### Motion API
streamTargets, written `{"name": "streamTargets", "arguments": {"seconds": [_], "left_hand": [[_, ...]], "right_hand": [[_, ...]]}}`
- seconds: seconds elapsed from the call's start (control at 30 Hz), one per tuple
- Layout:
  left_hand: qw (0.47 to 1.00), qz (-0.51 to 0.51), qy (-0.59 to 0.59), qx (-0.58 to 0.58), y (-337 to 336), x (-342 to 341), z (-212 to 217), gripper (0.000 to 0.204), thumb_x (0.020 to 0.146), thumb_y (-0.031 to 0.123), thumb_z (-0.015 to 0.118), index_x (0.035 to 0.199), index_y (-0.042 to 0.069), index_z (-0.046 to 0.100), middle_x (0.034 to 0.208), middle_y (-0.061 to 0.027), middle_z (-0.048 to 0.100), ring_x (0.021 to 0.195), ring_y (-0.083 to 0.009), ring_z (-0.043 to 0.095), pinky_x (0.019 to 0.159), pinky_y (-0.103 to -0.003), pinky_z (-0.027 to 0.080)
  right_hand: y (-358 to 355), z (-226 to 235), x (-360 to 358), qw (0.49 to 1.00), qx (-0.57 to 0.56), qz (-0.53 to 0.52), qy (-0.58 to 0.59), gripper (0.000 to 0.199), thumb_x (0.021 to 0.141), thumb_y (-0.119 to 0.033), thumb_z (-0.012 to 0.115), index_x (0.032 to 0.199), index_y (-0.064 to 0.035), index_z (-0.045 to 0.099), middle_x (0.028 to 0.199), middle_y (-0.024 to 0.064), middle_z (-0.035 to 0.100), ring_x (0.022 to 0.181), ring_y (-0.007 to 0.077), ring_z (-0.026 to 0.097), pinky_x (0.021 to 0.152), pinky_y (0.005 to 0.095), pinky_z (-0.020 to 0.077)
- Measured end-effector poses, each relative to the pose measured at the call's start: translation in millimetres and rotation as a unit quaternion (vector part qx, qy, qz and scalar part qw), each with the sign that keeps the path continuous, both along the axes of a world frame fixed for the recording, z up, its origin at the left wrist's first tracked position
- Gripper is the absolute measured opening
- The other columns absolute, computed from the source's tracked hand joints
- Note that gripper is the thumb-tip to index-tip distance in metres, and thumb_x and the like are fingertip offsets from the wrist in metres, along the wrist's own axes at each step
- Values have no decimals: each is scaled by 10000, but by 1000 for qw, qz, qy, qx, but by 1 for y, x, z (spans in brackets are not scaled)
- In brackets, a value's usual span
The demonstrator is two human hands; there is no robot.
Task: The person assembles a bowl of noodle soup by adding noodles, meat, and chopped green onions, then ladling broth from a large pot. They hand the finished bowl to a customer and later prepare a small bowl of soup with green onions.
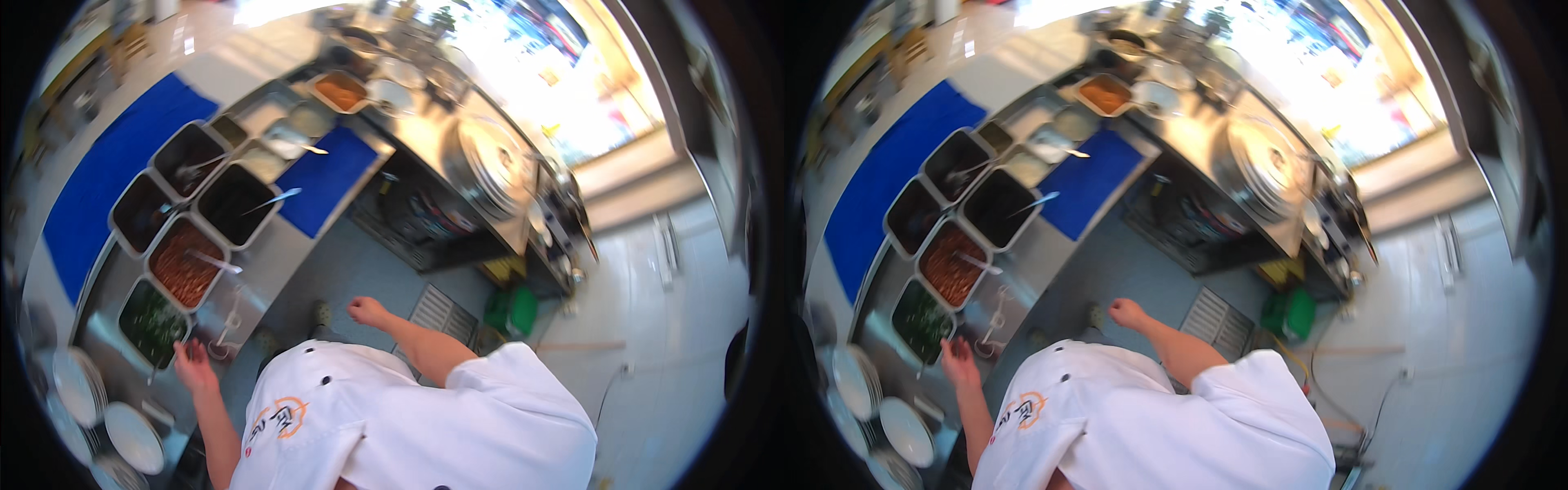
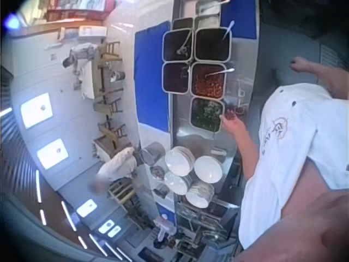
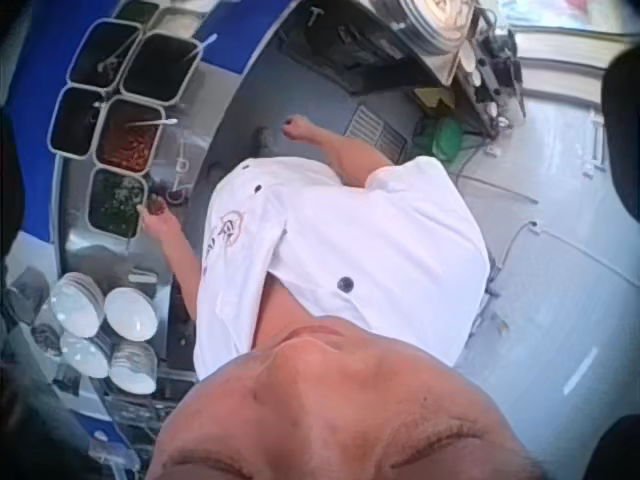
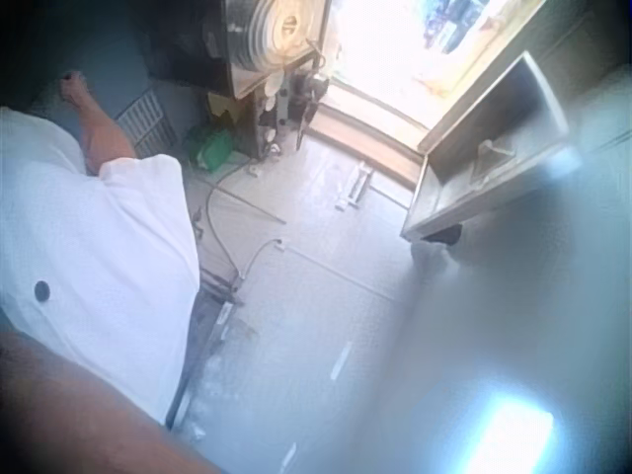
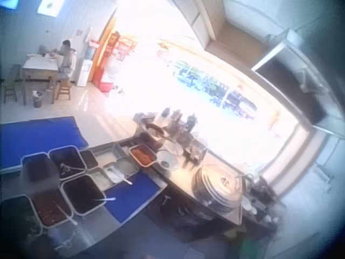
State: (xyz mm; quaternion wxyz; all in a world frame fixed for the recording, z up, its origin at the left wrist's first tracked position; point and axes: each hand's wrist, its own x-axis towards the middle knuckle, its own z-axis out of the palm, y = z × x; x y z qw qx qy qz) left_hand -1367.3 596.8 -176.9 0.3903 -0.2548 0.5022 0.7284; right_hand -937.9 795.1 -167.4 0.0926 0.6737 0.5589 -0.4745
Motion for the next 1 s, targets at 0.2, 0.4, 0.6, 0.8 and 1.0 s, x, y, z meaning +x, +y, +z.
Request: {"name": "streamTargets", "arguments": {"seconds": [0.2,0.4,0.6,0.8,1.0], "left_hand": [[994,-75,35,-72,20,41,33,359,939,344,681,1090,40,563,1020,-47,561,921,-171,602,774,-283,511],[994,-102,50,-1,13,70,24,137,951,239,612,960,116,553,868,-17,569,751,-136,565,653,-281,478],[997,-1,51,-63,-13,127,49,160,965,229,613,955,84,547,794,-27,592,692,-135,616,634,-293,534],[983,11,111,-147,-103,146,47,154,938,145,587,1067,68,557,799,-34,564,629,-131,589,580,-285,508],[984,-14,110,-139,-162,73,3,249,846,-4,558,1092,33,563,718,-25,536,559,-112,531,495,-266,437]], "right_hand": [[-29,0,61,991,37,-113,59,228,857,-209,566,962,-51,691,849,115,704,764,238,667,698,384,529],[-109,-90,188,995,-22,-90,30,276,825,-294,581,808,-43,695,711,104,672,640,207,629,597,391,489],[-64,-104,282,995,-72,-68,16,118,853,-178,595,820,-69,626,673,88,611,609,219,606,559,341,490],[2,-35,229,973,-84,-169,131,58,859,-128,600,846,-76,577,671,72,578,611,204,594,546,303,487],[-51,2,55,983,-7,-129,127,77,874,-95,573,916,-37,600,751,78,614,623,175,594,551,300,504]]}}
